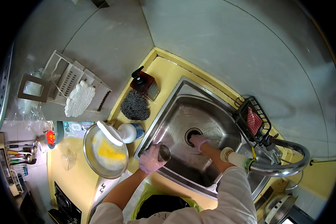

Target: The person scrubs a small metal cup with a steel wool pad, then cleans the sink drain and basin using a sponge. They rinse the sponge under running water and wipe the sink surfaces.

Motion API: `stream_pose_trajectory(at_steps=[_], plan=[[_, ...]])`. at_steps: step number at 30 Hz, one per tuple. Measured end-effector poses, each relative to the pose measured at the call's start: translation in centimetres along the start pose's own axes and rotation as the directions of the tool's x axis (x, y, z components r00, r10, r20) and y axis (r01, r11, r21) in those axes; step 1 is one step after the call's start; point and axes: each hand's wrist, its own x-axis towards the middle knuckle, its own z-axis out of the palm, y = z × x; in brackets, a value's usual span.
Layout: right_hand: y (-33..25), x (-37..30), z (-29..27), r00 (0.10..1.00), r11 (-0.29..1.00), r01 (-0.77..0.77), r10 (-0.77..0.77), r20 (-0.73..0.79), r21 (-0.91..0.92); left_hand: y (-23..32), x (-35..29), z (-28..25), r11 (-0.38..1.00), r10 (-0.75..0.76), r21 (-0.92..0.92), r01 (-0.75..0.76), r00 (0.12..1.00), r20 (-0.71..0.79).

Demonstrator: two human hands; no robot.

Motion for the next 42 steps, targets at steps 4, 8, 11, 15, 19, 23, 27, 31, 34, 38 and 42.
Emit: stream_pose_trajectory(at_steps=[4, 8, 11, 15, 19, 23, 27, 31, 34, 38, 42], plan=[[-0.8, -3.1, -7.1, 0.975, 0.967, 0.221, -0.216, 0.053, -0.125, -0.2, -0.7, -0.2, 0.996, -0.082, -0.038, 0.084, 0.995, 0.049], [-3.9, -0.8, -2.4, 0.901, 0.79, -0.181, 0.372, -0.224, 0.586, -0.5, -1.1, 0.8, 0.992, -0.081, -0.093, 0.08, 0.997, -0.005], [-6.6, 2.3, -1.4, 0.561, 0.14, -0.299, 0.826, 0.055, 0.944, -0.3, -1.3, 0.3, 0.996, -0.072, -0.048, 0.073, 0.997, 0.028], [-8.2, 3.4, -2.4, 0.445, -0.185, -0.101, 0.87, 0.211, 0.977, -0.4, -1.1, 0.2, 0.993, -0.1, -0.052, 0.103, 0.994, 0.052], [-4.7, -0.9, -2.0, 0.869, 0.657, -0.293, 0.486, -0.092, 0.695, -0.1, -1.0, -0.1, 0.992, -0.111, -0.05, 0.115, 0.991, 0.075], [-1.1, -4.8, -4.8, 0.985, 0.995, 0.076, -0.066, -0.157, 0.061, -0.6, -1.2, 0.6, 0.999, -0.03, -0.012, 0.03, 0.998, -0.057], [1.9, -2.6, -9.8, 0.948, 0.926, 0.287, -0.312, -0.066, -0.245, -0.2, -0.9, 0.5, 0.998, -0.019, 0.054, 0.021, 0.999, -0.051], [5.2, -1.6, -7.1, 0.937, 0.974, 0.205, -0.224, -0.267, -0.1, -0.2, -0.8, 0.3, 0.999, 0.008, 0.032, -0.005, 0.996, -0.094], [3.9, -5.4, -2.0, 0.895, 0.994, 0.096, -0.111, -0.432, -0.058, -0.2, -0.8, 0.3, 1.0, 0.0, 0.004, 0.0, 0.995, -0.101], [-5.1, -10.1, 0.7, 0.975, 0.983, 0.008, 0.033, -0.219, 0.184, -0.4, -0.8, 0.2, 1.0, 0.02, 0.01, -0.019, 0.994, -0.107], [-5.7, -10.1, -0.4, 0.942, 0.957, 0.269, -0.239, -0.234, 0.108, -0.6, -0.8, 0.3, 1.0, -0.001, -0.009, 0.001, 0.999, -0.052]])
